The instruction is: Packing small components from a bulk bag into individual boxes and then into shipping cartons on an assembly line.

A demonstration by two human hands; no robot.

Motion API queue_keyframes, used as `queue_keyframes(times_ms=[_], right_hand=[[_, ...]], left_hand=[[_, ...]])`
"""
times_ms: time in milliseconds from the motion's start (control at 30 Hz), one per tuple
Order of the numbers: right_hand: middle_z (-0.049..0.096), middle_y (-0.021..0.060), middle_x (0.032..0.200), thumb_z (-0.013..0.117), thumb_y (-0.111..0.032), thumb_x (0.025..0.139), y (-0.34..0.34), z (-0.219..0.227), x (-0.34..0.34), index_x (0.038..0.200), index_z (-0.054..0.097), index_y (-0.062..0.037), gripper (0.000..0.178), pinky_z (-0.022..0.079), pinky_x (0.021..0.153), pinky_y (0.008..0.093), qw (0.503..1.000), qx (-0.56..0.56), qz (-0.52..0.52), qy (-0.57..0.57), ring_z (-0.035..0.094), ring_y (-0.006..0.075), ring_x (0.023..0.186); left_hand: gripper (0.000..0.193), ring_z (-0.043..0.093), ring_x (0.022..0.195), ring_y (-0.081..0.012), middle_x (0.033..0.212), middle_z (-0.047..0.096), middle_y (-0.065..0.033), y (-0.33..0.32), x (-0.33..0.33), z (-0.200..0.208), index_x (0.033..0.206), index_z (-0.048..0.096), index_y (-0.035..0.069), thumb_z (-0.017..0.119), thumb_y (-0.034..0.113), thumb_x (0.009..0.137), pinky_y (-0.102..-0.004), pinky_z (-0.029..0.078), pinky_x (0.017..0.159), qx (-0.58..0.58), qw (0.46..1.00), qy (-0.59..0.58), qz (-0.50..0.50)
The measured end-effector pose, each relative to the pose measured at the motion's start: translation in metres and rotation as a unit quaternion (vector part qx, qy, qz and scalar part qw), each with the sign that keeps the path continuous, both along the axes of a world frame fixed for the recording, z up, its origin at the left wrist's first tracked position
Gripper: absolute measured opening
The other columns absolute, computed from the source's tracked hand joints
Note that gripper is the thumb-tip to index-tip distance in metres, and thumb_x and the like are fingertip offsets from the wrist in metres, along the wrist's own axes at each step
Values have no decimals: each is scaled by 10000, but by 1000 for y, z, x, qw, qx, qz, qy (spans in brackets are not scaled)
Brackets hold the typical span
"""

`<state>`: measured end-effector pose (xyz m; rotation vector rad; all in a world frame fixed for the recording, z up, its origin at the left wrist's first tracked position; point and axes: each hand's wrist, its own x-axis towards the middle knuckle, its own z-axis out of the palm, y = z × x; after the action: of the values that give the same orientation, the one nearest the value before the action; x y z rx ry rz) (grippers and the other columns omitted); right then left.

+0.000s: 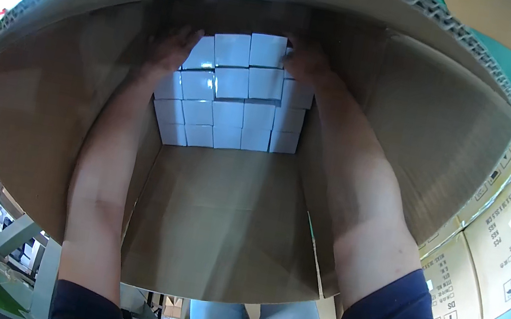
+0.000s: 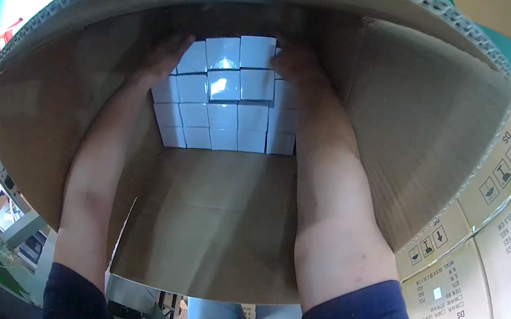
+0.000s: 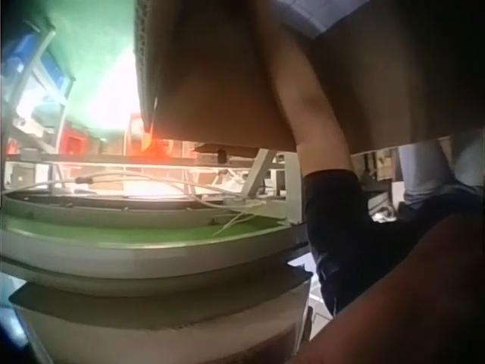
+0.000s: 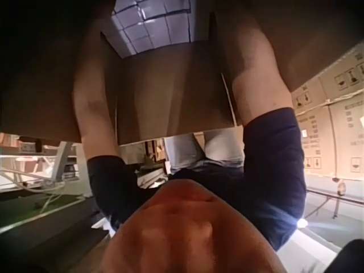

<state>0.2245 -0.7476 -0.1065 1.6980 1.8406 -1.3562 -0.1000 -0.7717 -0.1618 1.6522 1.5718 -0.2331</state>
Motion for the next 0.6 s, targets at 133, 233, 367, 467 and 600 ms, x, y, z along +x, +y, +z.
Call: queue_keyframes(times_ms=[133,233,367,467,600], right_hand=[[557,168,1321,573,-191,856,21,19,-31,1400,469,-180,554,420,1040,406,993,-105,-40,-31,537,311,1216],[568,174,1306,575,-163,827,9,-9,3,1375,502,-176,553,422,1036,386,996,-84,12,-30,546,296,1206],[566,172,1314,562,-148,803,6,-12,-3,1382,502,-199,584,433,1024,380,999,-45,20,-19,557,292,1191],[558,172,1324,565,-136,790,13,-6,-16,1399,482,-195,617,438,1021,379,995,-71,55,-40,561,298,1184],[548,171,1337,569,-127,798,0,-10,-2,1422,446,-151,637,435,1028,392,995,-52,48,-71,547,307,1204]], left_hand=[[633,477,1275,-312,1328,568,-91,3,-32,-2,1258,616,249,308,688,922,-477,299,1101,-63,997,-23,29],[526,503,1236,-307,1282,599,-85,10,14,14,1198,650,277,354,628,941,-492,298,1100,-3,999,20,-29],[470,506,1232,-302,1268,607,-84,3,11,14,1212,645,256,385,556,961,-500,266,1118,167,976,103,-92],[460,491,1248,-303,1274,604,-85,-2,27,16,1227,638,234,397,528,967,-497,246,1127,183,980,-4,-82],[426,445,1306,-269,1345,556,-80,6,68,40,1210,636,215,493,500,928,-496,247,1128,-2,994,-71,-79]])
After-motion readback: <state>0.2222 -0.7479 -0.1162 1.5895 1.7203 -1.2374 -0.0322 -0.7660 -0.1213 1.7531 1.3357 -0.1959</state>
